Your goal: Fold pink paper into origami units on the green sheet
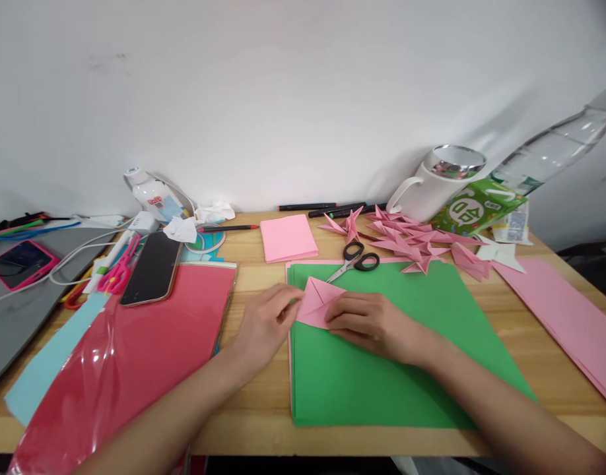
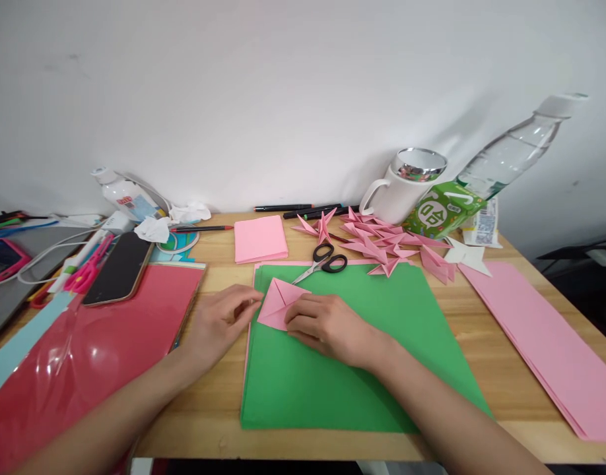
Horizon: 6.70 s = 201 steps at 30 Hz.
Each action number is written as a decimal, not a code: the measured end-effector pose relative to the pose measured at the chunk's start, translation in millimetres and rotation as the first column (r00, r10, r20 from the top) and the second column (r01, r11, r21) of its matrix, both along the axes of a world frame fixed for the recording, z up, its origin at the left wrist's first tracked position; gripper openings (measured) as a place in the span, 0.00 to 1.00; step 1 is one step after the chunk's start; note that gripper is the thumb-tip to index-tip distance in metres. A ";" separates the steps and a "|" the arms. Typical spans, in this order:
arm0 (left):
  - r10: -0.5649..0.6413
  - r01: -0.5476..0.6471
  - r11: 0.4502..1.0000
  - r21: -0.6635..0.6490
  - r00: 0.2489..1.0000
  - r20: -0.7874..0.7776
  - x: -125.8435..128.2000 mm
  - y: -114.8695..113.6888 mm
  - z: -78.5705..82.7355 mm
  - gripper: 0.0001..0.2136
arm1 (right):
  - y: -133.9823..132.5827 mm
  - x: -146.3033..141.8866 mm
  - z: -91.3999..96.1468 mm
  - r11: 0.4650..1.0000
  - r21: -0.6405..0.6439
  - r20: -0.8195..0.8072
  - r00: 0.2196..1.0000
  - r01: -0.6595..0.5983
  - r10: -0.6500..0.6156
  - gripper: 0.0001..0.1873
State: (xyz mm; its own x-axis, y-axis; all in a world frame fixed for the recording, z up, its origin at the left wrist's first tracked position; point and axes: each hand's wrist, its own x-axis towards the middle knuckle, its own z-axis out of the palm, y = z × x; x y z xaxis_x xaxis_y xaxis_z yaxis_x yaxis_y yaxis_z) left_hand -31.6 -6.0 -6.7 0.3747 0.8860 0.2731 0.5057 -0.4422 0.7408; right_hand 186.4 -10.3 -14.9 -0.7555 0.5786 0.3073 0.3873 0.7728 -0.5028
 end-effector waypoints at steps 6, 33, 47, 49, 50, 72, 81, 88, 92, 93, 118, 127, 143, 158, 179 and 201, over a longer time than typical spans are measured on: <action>-0.267 0.264 0.963 -0.058 0.962 -0.049 1.6 -3.3 -2.3 0.09 | 0.9 -0.5 0.0 0.988 -0.153 -0.097 0.994 0.026 -0.041 0.07; -0.105 0.097 0.966 -0.240 0.994 -0.022 7.8 0.0 -10.4 0.11 | -0.9 -14.5 -13.3 0.797 -0.376 -0.007 0.858 0.473 -0.513 0.04; -0.123 0.153 0.896 -0.416 0.988 0.098 -2.6 15.1 -8.1 0.10 | -0.8 -15.2 -15.0 0.798 -0.402 -0.013 0.869 0.449 -0.495 0.06; -0.086 0.138 0.888 -0.439 0.987 0.137 -1.7 14.0 -11.3 0.12 | -0.6 -15.4 -14.3 0.796 -0.405 -0.012 0.868 0.450 -0.497 0.06; -0.069 0.128 0.888 -0.442 0.987 0.147 -1.3 13.4 -12.7 0.13 | -0.6 -15.5 -13.9 0.795 -0.405 -0.010 0.867 0.452 -0.498 0.06; -0.169 0.156 0.968 -0.196 0.984 -0.055 5.1 4.6 -11.8 0.10 | 1.1 -15.8 -11.0 0.778 -0.431 0.013 0.865 0.457 -0.501 0.05; -0.262 0.222 0.932 -0.286 0.959 -0.112 -2.1 10.0 -0.2 0.18 | 0.5 -16.5 -12.0 0.796 -0.393 0.009 0.868 0.460 -0.497 0.06; -0.242 0.207 0.947 -0.246 0.963 -0.122 -1.9 4.6 0.5 0.24 | -0.1 -16.0 -12.7 0.795 -0.395 -0.002 0.865 0.460 -0.502 0.06; -0.244 0.215 0.958 -0.190 0.959 -0.145 -1.1 0.9 -2.5 0.25 | 0.2 -15.9 -13.5 0.793 -0.402 -0.003 0.865 0.458 -0.502 0.05; -0.245 0.218 0.958 -0.187 0.959 -0.140 -0.9 0.5 -3.2 0.24 | 0.2 -15.9 -13.5 0.791 -0.404 -0.002 0.864 0.459 -0.503 0.05; -0.173 0.159 0.985 -0.074 0.950 -0.260 13.3 -2.1 -11.5 0.09 | 0.0 -16.7 -12.3 0.795 -0.391 0.018 0.867 0.464 -0.498 0.06; -0.340 0.373 0.926 -0.050 0.773 -0.536 13.8 -8.1 1.5 0.11 | 3.3 -9.9 -13.0 0.841 -0.316 0.011 0.889 0.438 -0.458 0.05; -0.301 0.546 0.834 0.073 0.563 -0.769 16.6 -11.8 3.0 0.06 | 1.0 -5.0 13.5 0.926 -0.043 0.426 0.846 0.374 -0.322 0.09; -0.204 0.584 0.787 0.199 0.552 -0.809 13.2 -16.6 2.3 0.09 | 10.1 16.0 11.6 0.899 -0.265 0.365 0.900 0.348 -0.240 0.08; -0.269 0.623 0.757 0.198 0.572 -0.775 -2.4 -0.7 10.3 0.12 | 5.7 -0.5 -10.2 0.872 -0.170 0.018 0.886 0.459 -0.463 0.09; -0.207 0.593 0.758 0.274 0.615 -0.761 -3.1 -9.1 4.3 0.13 | -6.5 -10.2 -14.7 0.912 -0.012 0.071 0.910 0.411 -0.409 0.11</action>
